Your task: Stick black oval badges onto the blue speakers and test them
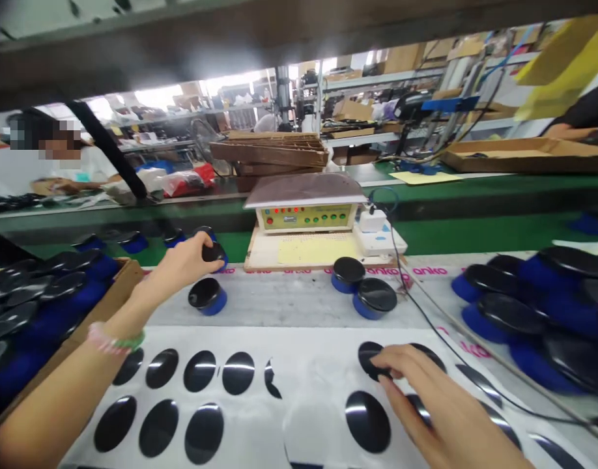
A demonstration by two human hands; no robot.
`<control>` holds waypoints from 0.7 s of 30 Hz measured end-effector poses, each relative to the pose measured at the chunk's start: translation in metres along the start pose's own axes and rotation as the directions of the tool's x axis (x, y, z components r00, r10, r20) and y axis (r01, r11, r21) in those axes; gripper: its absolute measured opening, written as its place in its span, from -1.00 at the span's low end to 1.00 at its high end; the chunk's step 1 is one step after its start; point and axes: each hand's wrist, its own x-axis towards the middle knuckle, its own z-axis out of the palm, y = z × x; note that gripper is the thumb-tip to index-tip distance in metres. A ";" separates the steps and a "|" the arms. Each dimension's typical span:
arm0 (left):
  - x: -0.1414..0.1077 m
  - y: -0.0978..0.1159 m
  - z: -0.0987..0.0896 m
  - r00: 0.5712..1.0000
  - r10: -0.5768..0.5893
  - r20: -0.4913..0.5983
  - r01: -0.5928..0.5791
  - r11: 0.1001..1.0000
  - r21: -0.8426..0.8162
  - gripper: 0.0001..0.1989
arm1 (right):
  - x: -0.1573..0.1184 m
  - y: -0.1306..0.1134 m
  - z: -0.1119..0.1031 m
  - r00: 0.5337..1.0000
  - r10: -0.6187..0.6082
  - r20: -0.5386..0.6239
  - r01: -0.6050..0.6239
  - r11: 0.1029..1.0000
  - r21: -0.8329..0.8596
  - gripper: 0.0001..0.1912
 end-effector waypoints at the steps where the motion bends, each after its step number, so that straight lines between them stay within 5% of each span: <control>1: -0.014 0.013 -0.001 0.998 0.041 -0.051 -0.042 0.999 -0.022 -0.61 | 0.004 -0.001 -0.002 0.995 -0.022 0.095 0.022 1.000 0.000 -0.85; 4: -0.066 0.050 0.017 0.931 0.349 -0.109 -0.366 0.879 -0.307 -0.64 | 0.015 0.000 -0.004 0.945 -0.043 0.323 0.040 0.999 0.018 -0.68; 7: -0.111 0.073 0.060 0.717 0.683 -0.138 -0.653 0.590 -0.475 -0.60 | 0.028 -0.002 0.002 0.878 -0.116 0.465 0.096 0.993 0.068 -0.49; 10: -0.129 0.080 0.102 0.565 0.809 -0.161 -0.756 0.430 -0.493 -0.55 | 0.038 -0.006 0.008 0.817 -0.201 0.541 0.182 0.979 0.088 -0.46; 13: -0.127 0.079 0.118 0.537 0.837 -0.110 -0.750 0.413 -0.517 -0.53 | 0.044 -0.006 0.008 0.790 -0.218 0.574 0.207 0.975 0.085 -0.46; 21: -0.126 0.080 0.114 0.531 0.840 -0.116 -0.768 0.419 -0.484 -0.53 | 0.047 0.000 -0.005 0.734 -0.317 0.600 0.281 0.947 0.156 -0.48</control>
